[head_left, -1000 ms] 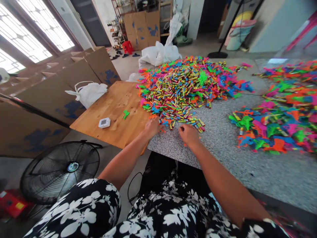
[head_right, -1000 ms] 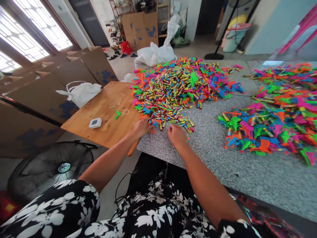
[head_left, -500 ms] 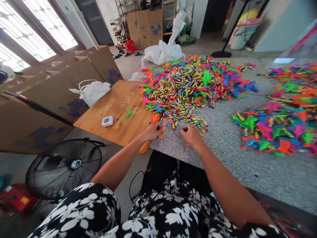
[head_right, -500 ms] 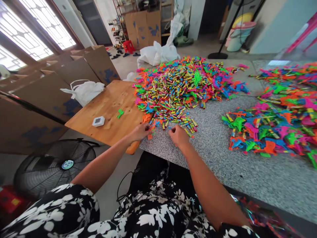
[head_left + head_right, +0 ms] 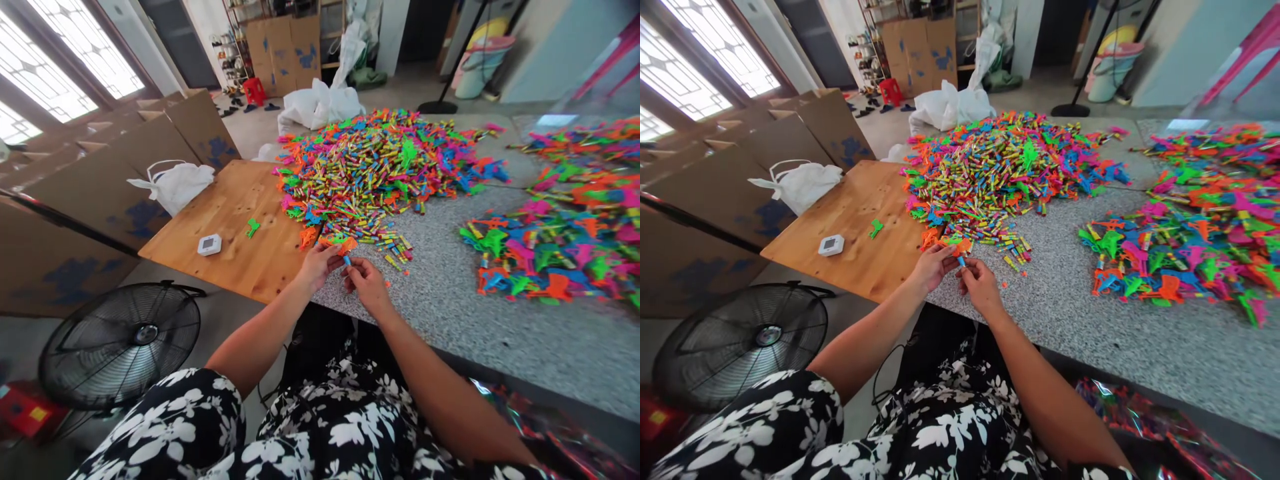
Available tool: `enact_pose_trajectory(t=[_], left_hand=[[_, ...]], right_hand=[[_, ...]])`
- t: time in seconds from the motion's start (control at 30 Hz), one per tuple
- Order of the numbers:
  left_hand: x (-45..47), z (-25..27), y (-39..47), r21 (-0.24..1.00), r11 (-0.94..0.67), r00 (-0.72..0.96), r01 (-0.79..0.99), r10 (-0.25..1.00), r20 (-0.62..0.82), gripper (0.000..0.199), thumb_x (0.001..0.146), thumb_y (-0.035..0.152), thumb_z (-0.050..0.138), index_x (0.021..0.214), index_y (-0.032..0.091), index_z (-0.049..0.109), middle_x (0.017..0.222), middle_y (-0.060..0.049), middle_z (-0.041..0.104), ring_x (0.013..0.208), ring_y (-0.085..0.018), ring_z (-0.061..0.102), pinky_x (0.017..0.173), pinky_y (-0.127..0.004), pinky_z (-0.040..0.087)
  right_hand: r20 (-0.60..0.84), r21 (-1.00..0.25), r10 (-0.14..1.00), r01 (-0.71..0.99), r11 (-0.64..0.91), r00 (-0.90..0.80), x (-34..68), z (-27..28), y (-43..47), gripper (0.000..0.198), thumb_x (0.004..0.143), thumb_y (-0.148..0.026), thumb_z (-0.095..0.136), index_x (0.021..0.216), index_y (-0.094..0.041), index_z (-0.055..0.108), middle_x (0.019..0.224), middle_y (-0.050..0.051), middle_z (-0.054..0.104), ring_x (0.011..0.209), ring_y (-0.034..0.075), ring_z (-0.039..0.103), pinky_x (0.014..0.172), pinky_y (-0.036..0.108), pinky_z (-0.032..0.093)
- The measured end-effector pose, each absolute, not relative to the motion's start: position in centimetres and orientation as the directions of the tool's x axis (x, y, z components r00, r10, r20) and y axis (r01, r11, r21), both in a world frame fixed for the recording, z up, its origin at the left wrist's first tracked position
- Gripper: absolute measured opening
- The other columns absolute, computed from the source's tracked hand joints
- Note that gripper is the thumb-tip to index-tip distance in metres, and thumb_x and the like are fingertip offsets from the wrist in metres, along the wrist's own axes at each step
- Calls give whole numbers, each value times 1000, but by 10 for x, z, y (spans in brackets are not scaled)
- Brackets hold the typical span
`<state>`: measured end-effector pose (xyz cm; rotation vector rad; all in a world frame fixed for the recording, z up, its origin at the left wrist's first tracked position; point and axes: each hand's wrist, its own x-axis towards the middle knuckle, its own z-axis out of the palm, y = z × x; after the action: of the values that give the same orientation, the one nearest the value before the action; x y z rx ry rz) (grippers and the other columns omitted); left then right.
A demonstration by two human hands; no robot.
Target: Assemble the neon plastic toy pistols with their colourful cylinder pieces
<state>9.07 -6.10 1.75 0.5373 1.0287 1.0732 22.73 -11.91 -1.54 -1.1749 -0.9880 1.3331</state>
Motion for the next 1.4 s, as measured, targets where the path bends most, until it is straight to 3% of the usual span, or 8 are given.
enact_pose_trajectory(t=[0.33, 0.57, 0.77, 0.93, 1.2, 1.4], left_hand=[[104, 17, -69, 815, 363, 116, -453, 930, -350, 24, 84, 27, 86, 94, 16, 66, 84, -4, 77, 81, -17, 77, 84, -33, 62], [105, 16, -73, 813, 371, 142, -450, 928, -345, 32, 80, 33, 90, 94, 16, 67, 86, -4, 77, 81, -17, 77, 87, -34, 61], [104, 15, -75, 809, 354, 134, -469, 934, -332, 34, 78, 34, 91, 93, 17, 66, 87, -2, 77, 80, -17, 77, 81, -30, 60], [106, 11, -76, 849, 322, 130, -418, 947, -295, 37, 77, 37, 91, 94, 16, 66, 85, -2, 76, 76, -13, 73, 79, -29, 59], [119, 9, -84, 952, 69, -65, -299, 994, -92, 35, 79, 38, 89, 100, 18, 68, 91, -1, 78, 85, -16, 74, 89, -31, 59], [125, -5, -86, 944, 186, 44, -273, 983, -181, 34, 83, 42, 84, 100, 18, 66, 89, -2, 76, 83, -16, 72, 84, -30, 56]], right_hand=[[-75, -986, 990, -159, -56, 118, 237, -11, -118, 30, 79, -41, 72, 99, -19, 72, 72, -2, 67, 52, 12, 58, 49, 26, 51], [-204, -900, 975, -410, -150, 92, 240, -11, -119, 32, 74, -43, 77, 94, -18, 74, 67, -2, 69, 47, 12, 59, 44, 25, 48], [-255, -869, 963, -458, -187, 91, 241, -11, -117, 31, 68, -41, 81, 89, -18, 75, 63, -1, 70, 42, 12, 58, 41, 24, 47], [-287, -803, 953, -568, -182, 100, 239, -9, -118, 29, 71, -36, 81, 93, -18, 77, 65, 0, 73, 48, 14, 64, 45, 23, 52], [-393, -685, 913, -696, -214, 107, 239, -7, -112, 15, 80, -27, 72, 93, -20, 74, 74, 3, 76, 63, 16, 73, 54, 23, 61], [-350, -751, 936, -611, -251, 46, 246, -12, -116, 19, 77, -33, 78, 87, -23, 66, 81, 4, 78, 68, 19, 75, 56, 28, 62]])
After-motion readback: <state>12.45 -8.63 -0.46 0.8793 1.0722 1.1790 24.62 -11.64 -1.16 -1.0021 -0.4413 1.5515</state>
